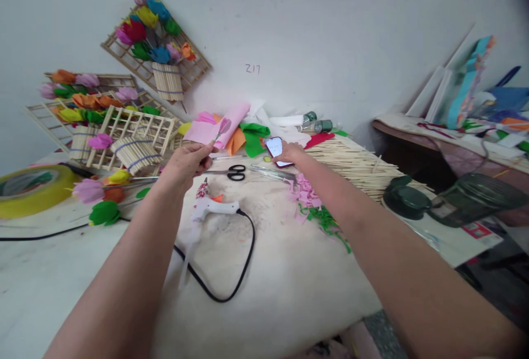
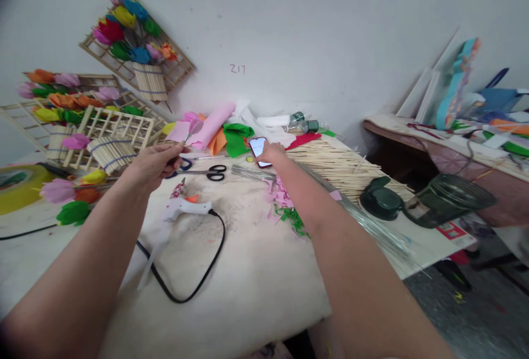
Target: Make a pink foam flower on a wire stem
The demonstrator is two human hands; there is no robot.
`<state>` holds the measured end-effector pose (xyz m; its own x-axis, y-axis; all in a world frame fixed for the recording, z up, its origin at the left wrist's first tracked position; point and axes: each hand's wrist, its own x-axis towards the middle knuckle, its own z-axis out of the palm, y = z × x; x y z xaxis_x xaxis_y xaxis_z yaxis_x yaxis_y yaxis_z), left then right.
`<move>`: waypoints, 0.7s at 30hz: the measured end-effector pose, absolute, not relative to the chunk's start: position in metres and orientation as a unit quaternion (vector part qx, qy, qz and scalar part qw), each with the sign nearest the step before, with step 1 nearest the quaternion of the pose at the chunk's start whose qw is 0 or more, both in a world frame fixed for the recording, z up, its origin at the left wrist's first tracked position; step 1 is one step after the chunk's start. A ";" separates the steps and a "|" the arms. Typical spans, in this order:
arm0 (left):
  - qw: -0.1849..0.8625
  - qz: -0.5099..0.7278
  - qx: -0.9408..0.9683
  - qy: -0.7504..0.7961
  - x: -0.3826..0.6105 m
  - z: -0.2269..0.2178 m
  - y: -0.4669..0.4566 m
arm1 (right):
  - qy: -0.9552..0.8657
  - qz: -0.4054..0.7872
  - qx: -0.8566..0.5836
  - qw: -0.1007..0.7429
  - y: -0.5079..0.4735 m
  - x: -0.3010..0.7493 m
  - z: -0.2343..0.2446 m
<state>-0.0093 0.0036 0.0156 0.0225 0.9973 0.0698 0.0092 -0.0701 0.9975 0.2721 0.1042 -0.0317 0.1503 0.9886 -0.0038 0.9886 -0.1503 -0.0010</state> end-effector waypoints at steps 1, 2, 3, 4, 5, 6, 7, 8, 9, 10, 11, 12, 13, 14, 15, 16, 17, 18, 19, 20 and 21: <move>0.484 0.509 0.526 0.479 -0.010 0.015 0.004 | 0.650 -0.006 0.760 -0.001 0.106 0.271 -0.031; 0.484 0.509 0.528 0.478 -0.010 0.015 0.005 | 0.648 -0.010 0.761 -0.005 0.107 0.270 -0.031; 0.484 0.508 0.529 0.478 -0.010 0.015 0.005 | 0.646 -0.013 0.763 -0.009 0.108 0.269 -0.031; 0.486 0.506 0.529 0.477 -0.010 0.015 0.005 | 0.642 -0.017 0.766 -0.013 0.109 0.269 -0.031; 0.487 0.505 0.529 0.478 -0.010 0.015 0.005 | 0.638 -0.018 0.769 -0.017 0.110 0.268 -0.032; 0.488 0.504 0.527 0.479 -0.010 0.015 0.006 | 0.634 -0.018 0.773 -0.021 0.111 0.267 -0.032; 0.488 0.503 0.526 0.481 -0.010 0.015 0.006 | 0.630 -0.015 0.776 -0.025 0.112 0.265 -0.033; 0.487 0.503 0.526 0.483 -0.010 0.015 0.006 | 0.627 -0.012 0.778 -0.029 0.112 0.264 -0.033; 0.487 0.502 0.527 0.483 -0.010 0.014 0.006 | 0.625 -0.008 0.780 -0.033 0.112 0.263 -0.034; 0.487 0.501 0.528 0.482 -0.011 0.013 0.006 | 0.624 -0.004 0.781 -0.036 0.112 0.261 -0.034; 0.489 0.500 0.531 0.479 -0.011 0.013 0.006 | 0.622 -0.001 0.782 -0.038 0.112 0.260 -0.035; 0.490 0.499 0.534 0.475 -0.011 0.012 0.006 | 0.621 0.002 0.783 -0.039 0.112 0.259 -0.035; 0.492 0.498 0.537 0.472 -0.011 0.012 0.007 | 0.619 0.004 0.784 -0.042 0.112 0.258 -0.035; 0.493 0.497 0.538 0.470 -0.011 0.011 0.007 | 0.617 0.006 0.786 -0.044 0.112 0.257 -0.035; 0.493 0.496 0.538 0.470 -0.011 0.011 0.007 | 0.615 0.007 0.787 -0.047 0.112 0.256 -0.035; 0.493 0.496 0.538 0.471 -0.011 0.011 0.006 | 0.613 0.009 0.788 -0.051 0.112 0.255 -0.035; 0.493 0.495 0.538 0.471 -0.011 0.011 0.006 | 0.612 0.010 0.789 -0.056 0.112 0.255 -0.035; 0.493 0.495 0.538 0.472 -0.011 0.012 0.006 | 0.611 0.012 0.789 -0.061 0.111 0.254 -0.035; 0.494 0.493 0.539 0.472 -0.010 0.012 0.006 | 0.610 0.014 0.790 -0.065 0.111 0.254 -0.035; 0.495 0.491 0.539 0.472 -0.010 0.012 0.006 | 0.609 0.016 0.790 -0.069 0.111 0.254 -0.036; 0.497 0.489 0.540 0.472 -0.010 0.012 0.005 | 0.609 0.018 0.790 -0.071 0.111 0.254 -0.036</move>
